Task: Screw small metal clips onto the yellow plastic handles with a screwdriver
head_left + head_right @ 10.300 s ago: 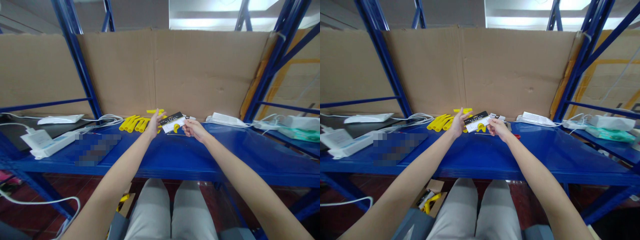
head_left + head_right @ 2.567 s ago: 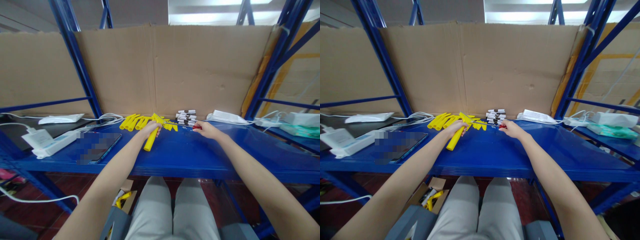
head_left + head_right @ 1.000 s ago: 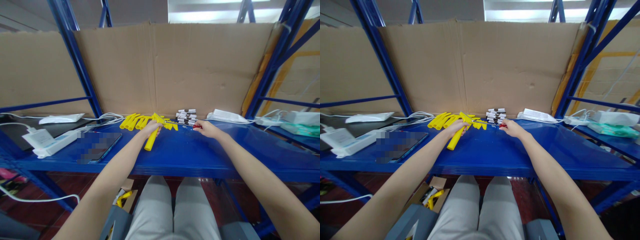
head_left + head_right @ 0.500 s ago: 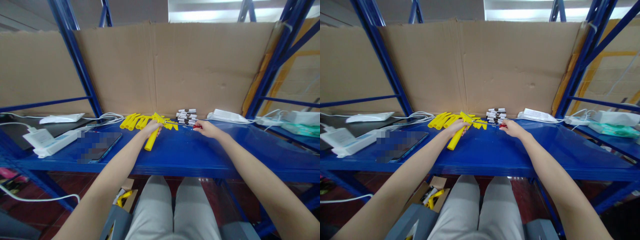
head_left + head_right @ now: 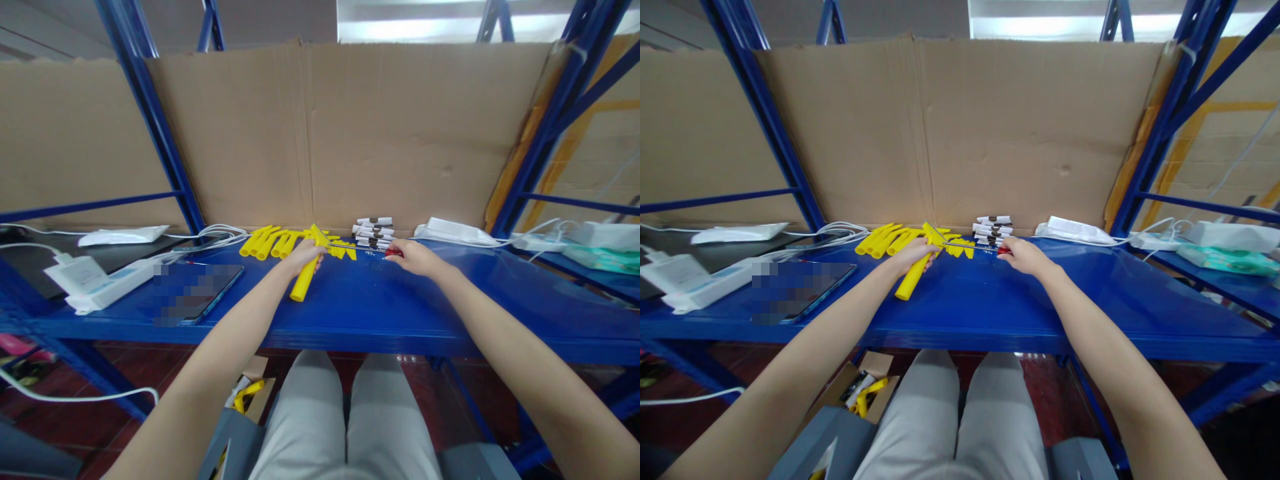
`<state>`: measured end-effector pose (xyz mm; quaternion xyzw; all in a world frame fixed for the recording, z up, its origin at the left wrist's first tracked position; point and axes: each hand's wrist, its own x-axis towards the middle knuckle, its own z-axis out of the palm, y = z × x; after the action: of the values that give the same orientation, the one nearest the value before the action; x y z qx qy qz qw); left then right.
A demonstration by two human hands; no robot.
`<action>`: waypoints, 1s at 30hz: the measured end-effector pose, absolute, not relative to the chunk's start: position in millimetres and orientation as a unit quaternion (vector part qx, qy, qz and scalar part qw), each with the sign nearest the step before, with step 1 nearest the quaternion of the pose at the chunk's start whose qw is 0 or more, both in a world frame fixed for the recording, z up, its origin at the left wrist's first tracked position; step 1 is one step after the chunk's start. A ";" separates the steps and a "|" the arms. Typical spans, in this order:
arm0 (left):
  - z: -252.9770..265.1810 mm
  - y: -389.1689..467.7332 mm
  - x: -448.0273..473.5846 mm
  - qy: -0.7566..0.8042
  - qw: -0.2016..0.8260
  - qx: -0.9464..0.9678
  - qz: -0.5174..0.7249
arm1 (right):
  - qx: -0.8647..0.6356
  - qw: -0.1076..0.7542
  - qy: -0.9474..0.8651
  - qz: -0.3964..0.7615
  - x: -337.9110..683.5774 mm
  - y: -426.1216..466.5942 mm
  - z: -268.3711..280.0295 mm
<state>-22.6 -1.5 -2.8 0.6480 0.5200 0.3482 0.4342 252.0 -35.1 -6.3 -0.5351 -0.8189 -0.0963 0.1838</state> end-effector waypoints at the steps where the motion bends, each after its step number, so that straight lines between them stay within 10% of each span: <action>1: -3.0 -1.7 -22.6 0.517 0.431 0.651 0.350 | -0.535 0.180 -0.819 -0.106 251.2 -36.1 -6.0; 30: 10.4 -10.6 -26.4 0.469 0.211 0.745 0.424 | -0.502 0.253 -0.803 -0.199 251.9 -41.2 -5.8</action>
<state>-26.4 -10.6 10.4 0.7454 0.4695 0.4236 0.2108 251.9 -41.2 -5.8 -0.5019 -0.8028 -0.1994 0.2527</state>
